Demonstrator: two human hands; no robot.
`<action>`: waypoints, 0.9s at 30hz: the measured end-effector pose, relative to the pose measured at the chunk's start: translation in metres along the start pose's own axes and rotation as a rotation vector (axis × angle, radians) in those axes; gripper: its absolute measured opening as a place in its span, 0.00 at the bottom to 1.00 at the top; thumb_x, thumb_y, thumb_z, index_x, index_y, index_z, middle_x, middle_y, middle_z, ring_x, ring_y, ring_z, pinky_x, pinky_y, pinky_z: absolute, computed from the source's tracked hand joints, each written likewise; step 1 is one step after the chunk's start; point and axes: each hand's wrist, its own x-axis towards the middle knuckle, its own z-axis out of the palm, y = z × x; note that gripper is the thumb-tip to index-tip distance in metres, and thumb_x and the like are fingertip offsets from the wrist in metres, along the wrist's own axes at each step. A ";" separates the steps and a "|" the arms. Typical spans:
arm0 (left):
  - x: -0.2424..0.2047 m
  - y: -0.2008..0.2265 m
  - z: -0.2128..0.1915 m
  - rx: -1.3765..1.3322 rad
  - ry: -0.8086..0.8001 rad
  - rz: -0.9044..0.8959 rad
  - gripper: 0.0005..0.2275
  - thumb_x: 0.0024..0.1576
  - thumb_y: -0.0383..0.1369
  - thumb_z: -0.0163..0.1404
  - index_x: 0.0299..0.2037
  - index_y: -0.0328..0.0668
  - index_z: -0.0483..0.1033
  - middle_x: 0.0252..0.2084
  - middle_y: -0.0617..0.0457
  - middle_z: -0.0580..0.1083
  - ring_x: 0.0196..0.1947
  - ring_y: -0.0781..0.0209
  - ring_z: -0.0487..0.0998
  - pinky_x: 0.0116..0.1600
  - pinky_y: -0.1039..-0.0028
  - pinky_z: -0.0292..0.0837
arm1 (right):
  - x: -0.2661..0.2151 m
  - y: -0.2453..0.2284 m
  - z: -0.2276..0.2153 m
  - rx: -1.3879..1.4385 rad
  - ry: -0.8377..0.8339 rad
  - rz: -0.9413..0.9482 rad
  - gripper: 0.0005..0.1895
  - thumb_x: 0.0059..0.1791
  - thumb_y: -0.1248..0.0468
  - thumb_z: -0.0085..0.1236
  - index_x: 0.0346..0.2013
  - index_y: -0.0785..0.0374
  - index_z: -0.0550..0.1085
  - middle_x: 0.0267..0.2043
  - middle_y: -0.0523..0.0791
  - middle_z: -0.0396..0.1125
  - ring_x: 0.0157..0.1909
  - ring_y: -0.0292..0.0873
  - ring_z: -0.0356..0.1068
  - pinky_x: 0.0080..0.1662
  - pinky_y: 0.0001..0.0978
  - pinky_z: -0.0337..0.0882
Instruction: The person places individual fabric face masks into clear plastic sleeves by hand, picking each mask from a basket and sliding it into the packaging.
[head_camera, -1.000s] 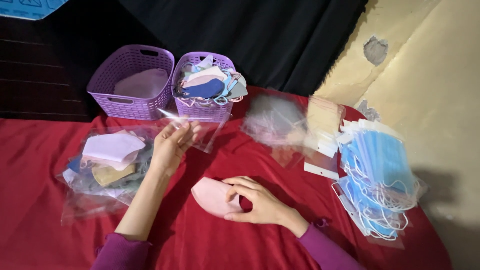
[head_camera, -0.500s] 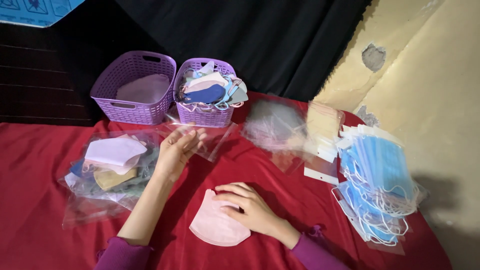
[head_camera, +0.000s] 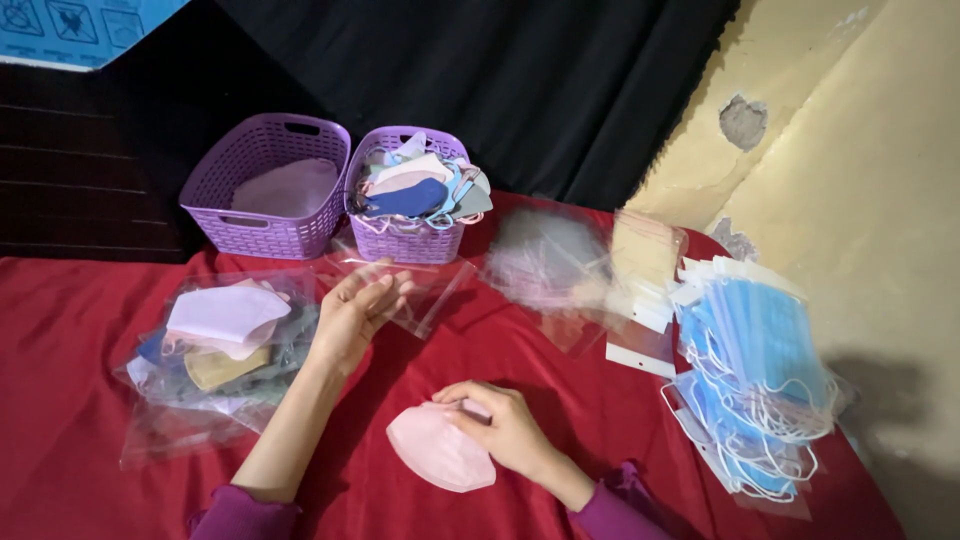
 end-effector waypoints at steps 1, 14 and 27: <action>0.002 0.000 -0.001 0.002 -0.002 0.002 0.13 0.59 0.24 0.51 0.55 0.36 0.74 0.51 0.37 0.80 0.50 0.53 0.82 0.54 0.70 0.78 | 0.001 0.007 -0.004 0.000 0.002 -0.002 0.09 0.49 0.69 0.59 0.44 0.60 0.78 0.48 0.42 0.78 0.52 0.39 0.78 0.57 0.28 0.73; -0.013 0.003 0.014 0.044 -0.106 -0.008 0.17 0.59 0.23 0.51 0.59 0.32 0.72 0.50 0.36 0.79 0.49 0.50 0.82 0.56 0.68 0.78 | 0.005 0.041 -0.045 0.478 0.530 0.453 0.17 0.47 0.71 0.61 0.51 0.66 0.79 0.47 0.47 0.78 0.45 0.38 0.75 0.44 0.27 0.72; -0.039 -0.020 0.048 0.201 -0.209 0.015 0.24 0.57 0.26 0.57 0.66 0.42 0.71 0.44 0.39 0.82 0.42 0.51 0.84 0.49 0.64 0.81 | 0.008 0.045 -0.046 0.668 0.648 0.516 0.21 0.48 0.70 0.65 0.57 0.66 0.74 0.43 0.55 0.72 0.40 0.46 0.75 0.43 0.42 0.82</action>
